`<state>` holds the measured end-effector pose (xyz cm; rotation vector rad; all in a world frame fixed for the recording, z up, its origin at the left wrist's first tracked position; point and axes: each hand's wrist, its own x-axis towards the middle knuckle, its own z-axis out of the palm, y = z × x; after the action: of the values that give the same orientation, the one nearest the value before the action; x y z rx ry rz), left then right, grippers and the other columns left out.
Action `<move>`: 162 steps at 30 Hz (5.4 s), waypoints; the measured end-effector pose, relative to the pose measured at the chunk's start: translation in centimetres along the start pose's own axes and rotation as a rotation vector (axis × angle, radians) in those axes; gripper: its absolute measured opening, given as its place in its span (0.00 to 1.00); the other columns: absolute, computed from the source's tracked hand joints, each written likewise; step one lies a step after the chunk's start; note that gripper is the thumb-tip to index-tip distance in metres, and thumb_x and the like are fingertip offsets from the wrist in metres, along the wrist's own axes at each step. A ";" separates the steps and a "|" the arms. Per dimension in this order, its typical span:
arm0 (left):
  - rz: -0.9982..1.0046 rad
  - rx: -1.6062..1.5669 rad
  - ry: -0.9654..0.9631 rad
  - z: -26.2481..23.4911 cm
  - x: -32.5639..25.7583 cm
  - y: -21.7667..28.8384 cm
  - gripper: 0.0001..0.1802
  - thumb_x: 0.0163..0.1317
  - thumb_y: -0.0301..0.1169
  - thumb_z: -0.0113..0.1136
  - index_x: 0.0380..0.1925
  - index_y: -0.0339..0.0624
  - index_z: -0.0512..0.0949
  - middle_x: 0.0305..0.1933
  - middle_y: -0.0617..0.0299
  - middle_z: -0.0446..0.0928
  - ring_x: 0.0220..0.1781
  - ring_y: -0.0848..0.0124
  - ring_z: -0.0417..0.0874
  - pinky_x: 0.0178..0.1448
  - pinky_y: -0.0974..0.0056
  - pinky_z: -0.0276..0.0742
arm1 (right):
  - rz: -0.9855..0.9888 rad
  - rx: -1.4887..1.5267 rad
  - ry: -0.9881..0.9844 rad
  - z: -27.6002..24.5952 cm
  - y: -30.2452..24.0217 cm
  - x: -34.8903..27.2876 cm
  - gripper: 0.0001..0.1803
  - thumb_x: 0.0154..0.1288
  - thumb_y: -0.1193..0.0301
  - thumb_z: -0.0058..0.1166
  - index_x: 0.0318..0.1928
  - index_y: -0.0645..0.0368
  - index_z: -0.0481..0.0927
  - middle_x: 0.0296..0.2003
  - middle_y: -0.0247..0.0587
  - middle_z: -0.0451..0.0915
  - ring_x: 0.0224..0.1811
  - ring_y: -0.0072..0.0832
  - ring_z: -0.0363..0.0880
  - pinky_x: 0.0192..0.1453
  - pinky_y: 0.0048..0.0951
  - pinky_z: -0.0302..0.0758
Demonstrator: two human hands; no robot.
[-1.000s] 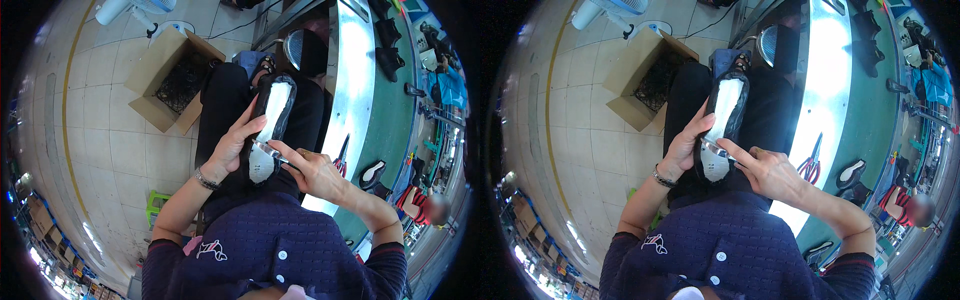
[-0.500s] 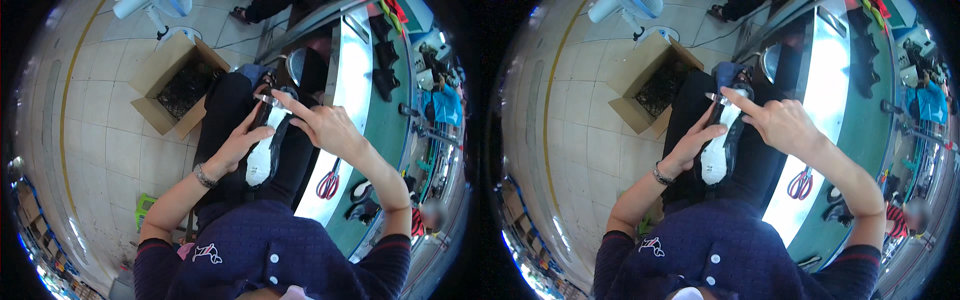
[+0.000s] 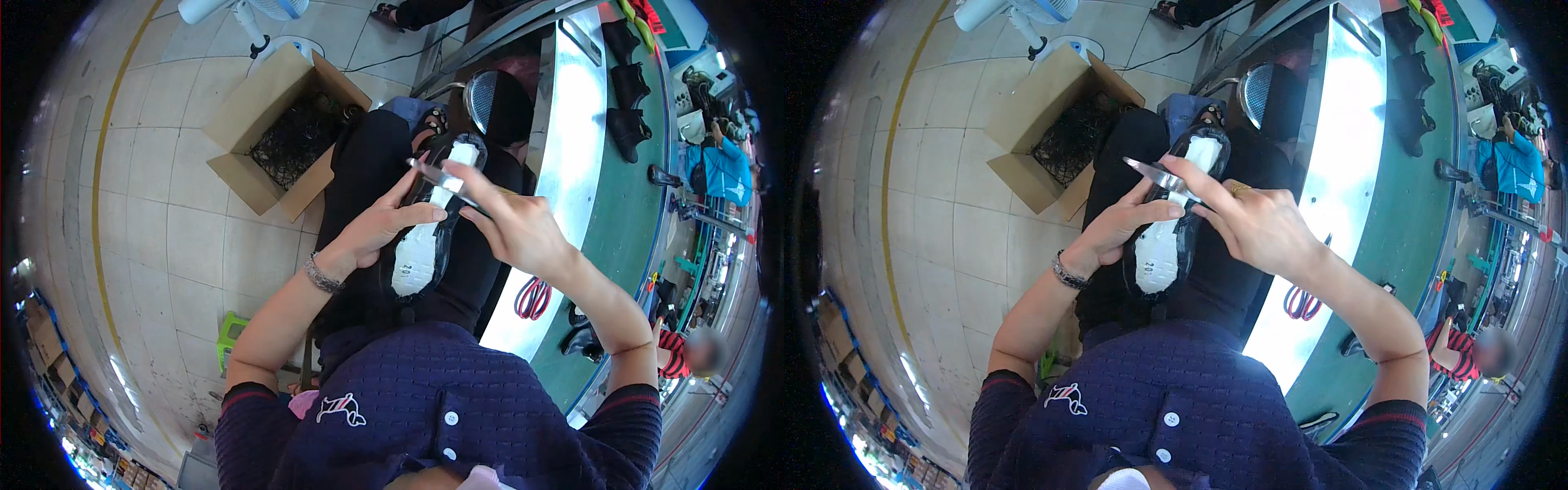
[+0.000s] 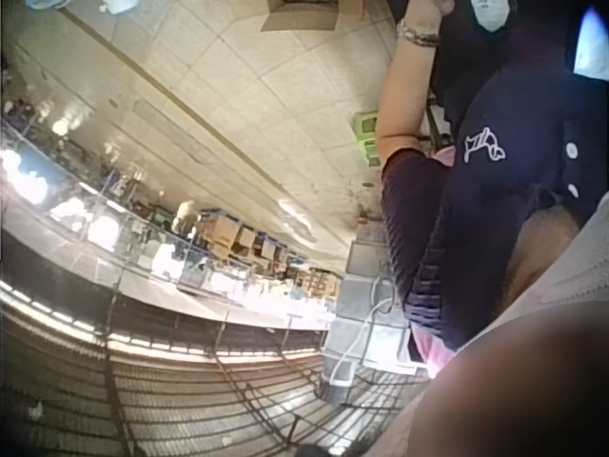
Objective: Trim and adjust the sole and edges of a shoe upper using scissors and pliers.
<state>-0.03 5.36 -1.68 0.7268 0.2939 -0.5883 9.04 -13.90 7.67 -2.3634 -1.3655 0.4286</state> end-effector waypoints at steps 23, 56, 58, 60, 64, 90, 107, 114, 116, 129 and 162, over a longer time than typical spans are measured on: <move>0.098 -0.114 -0.121 -1.4 -1.1 -2.9 0.54 0.64 0.42 0.65 0.77 0.57 0.35 0.77 0.61 0.51 0.74 0.69 0.58 0.74 0.62 0.57 | 0.240 -0.066 -0.412 -1.3 -2.9 -0.4 0.38 0.70 0.65 0.53 0.75 0.39 0.51 0.16 0.41 0.77 0.15 0.37 0.78 0.22 0.35 0.77; 0.139 -0.078 -0.024 -0.5 -2.4 -4.9 0.55 0.59 0.20 0.62 0.77 0.62 0.36 0.75 0.62 0.54 0.71 0.70 0.63 0.70 0.62 0.63 | 0.064 -0.198 -0.376 -1.0 -5.2 -0.6 0.38 0.67 0.67 0.56 0.74 0.35 0.56 0.15 0.34 0.73 0.12 0.29 0.72 0.16 0.30 0.69; 0.176 -0.076 -0.053 -0.6 -2.7 -4.8 0.57 0.58 0.20 0.63 0.77 0.62 0.36 0.75 0.62 0.55 0.71 0.70 0.64 0.70 0.63 0.63 | -0.026 -0.029 -0.137 0.0 -5.5 -1.3 0.38 0.67 0.66 0.55 0.74 0.34 0.56 0.15 0.34 0.73 0.12 0.28 0.72 0.16 0.31 0.69; 0.170 -0.021 -0.111 -0.5 -2.9 -4.4 0.59 0.56 0.20 0.64 0.77 0.63 0.35 0.75 0.62 0.54 0.71 0.70 0.63 0.70 0.63 0.63 | 0.041 -0.112 -0.213 0.7 -5.4 -1.6 0.38 0.67 0.67 0.55 0.74 0.33 0.55 0.15 0.34 0.72 0.11 0.28 0.72 0.16 0.31 0.69; 0.097 -0.362 -0.189 -2.3 -3.3 -6.0 0.53 0.64 0.35 0.62 0.77 0.63 0.34 0.78 0.60 0.48 0.77 0.67 0.55 0.74 0.60 0.56 | 0.077 -0.279 -0.387 -0.1 -5.5 -1.0 0.38 0.68 0.67 0.55 0.75 0.36 0.55 0.16 0.35 0.72 0.14 0.28 0.74 0.17 0.31 0.70; -0.093 0.353 0.109 -0.4 -4.8 -5.8 0.50 0.44 0.23 0.77 0.69 0.42 0.63 0.65 0.60 0.70 0.65 0.68 0.71 0.66 0.59 0.69 | -0.062 -0.172 -0.309 -0.2 -5.5 -2.2 0.42 0.65 0.73 0.47 0.76 0.31 0.48 0.21 0.43 0.77 0.16 0.25 0.79 0.18 0.25 0.76; 0.109 0.347 -0.087 2.5 0.2 -1.1 0.65 0.47 0.27 0.77 0.76 0.50 0.38 0.72 0.59 0.57 0.72 0.68 0.60 0.74 0.61 0.54 | 0.676 1.165 0.303 0.0 -0.9 -10.0 0.19 0.71 0.66 0.54 0.57 0.61 0.75 0.28 0.37 0.80 0.30 0.23 0.81 0.38 0.26 0.75; 0.180 0.357 -0.338 -0.8 2.6 -7.4 0.84 0.31 0.27 0.85 0.75 0.63 0.23 0.77 0.57 0.47 0.76 0.66 0.51 0.76 0.61 0.46 | 0.711 1.601 0.026 5.7 -0.7 -14.1 0.13 0.59 0.80 0.61 0.44 0.60 0.76 0.36 0.48 0.84 0.34 0.26 0.81 0.40 0.26 0.77; 0.256 0.296 -0.350 -0.9 2.7 -7.9 0.80 0.37 0.40 0.85 0.76 0.59 0.27 0.75 0.56 0.51 0.75 0.65 0.54 0.76 0.62 0.49 | 0.684 1.618 -0.071 6.7 -0.8 -14.6 0.10 0.66 0.72 0.60 0.45 0.62 0.79 0.32 0.45 0.84 0.29 0.22 0.79 0.36 0.22 0.75; 0.092 0.288 0.124 5.3 0.7 -7.0 0.43 0.53 0.48 0.73 0.60 0.49 0.57 0.48 0.60 0.69 0.46 0.73 0.72 0.52 0.66 0.74 | 0.701 1.234 -0.432 4.6 -3.5 -13.9 0.33 0.73 0.46 0.44 0.23 0.62 0.80 0.17 0.40 0.77 0.19 0.27 0.79 0.26 0.30 0.73; -0.001 -0.221 -0.659 12.2 10.0 -0.9 0.52 0.60 0.76 0.24 0.43 0.32 0.73 0.32 0.48 0.76 0.42 0.52 0.77 0.53 0.53 0.72 | 0.277 0.488 0.533 7.2 4.1 -14.4 0.49 0.40 0.65 0.76 0.65 0.58 0.66 0.63 0.48 0.68 0.69 0.47 0.61 0.74 0.48 0.57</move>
<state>8.11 -7.62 2.10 0.2911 -0.2499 -0.7486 2.01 -27.14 0.43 -2.0461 -0.6117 0.1554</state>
